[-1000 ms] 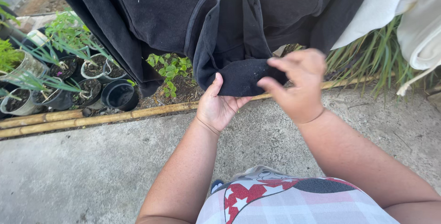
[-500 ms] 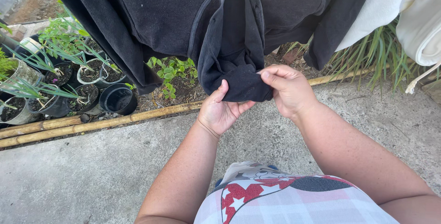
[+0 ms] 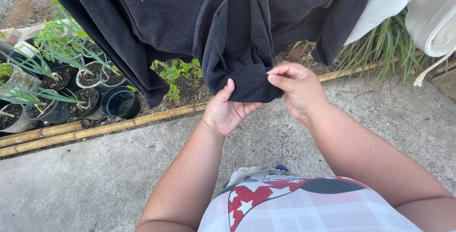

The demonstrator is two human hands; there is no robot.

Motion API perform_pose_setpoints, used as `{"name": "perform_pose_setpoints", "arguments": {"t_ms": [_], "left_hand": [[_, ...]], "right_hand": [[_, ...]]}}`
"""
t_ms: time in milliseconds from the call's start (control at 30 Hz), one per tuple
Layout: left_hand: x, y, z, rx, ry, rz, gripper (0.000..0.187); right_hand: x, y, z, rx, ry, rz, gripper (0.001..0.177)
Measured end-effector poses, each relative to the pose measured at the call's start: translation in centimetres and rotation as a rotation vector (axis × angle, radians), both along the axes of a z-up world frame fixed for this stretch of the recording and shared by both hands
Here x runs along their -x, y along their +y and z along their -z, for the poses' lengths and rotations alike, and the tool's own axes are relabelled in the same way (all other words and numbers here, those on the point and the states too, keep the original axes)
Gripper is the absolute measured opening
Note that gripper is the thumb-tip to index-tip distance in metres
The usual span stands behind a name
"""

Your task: The person picks up a yellow sweatshirt, a white hoodie, and a black zip-up hoodie from a basin on a chair and hangs each one over a clothesline by hand.

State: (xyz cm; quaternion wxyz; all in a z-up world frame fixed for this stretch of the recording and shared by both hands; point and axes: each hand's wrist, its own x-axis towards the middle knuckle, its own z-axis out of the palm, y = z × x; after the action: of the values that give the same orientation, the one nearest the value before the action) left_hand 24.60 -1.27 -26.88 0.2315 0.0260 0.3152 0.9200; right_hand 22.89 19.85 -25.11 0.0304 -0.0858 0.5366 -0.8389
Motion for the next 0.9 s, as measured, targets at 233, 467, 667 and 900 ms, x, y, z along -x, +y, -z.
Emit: {"name": "perform_pose_setpoints", "arguments": {"t_ms": [233,467,667,900], "left_hand": [[0.0,-0.4,-0.4,0.009,-0.039,-0.087,0.063],[0.4,0.9,-0.6,-0.016,-0.015,-0.110,0.062],[-0.1,1.7,-0.5,0.021,0.016,-0.091,0.058],[0.4,-0.8,0.8,0.143,-0.111,-0.177,0.059]], "right_hand": [[-0.1,2.0,-0.4,0.064,-0.033,0.058,0.004],[-1.9,0.1,-1.3,-0.641,0.623,0.068,0.012],[-2.3,-1.5,0.5,-0.695,0.588,0.255,0.009],[0.7,1.8,1.3,-0.301,-0.110,0.298,0.010]]}}
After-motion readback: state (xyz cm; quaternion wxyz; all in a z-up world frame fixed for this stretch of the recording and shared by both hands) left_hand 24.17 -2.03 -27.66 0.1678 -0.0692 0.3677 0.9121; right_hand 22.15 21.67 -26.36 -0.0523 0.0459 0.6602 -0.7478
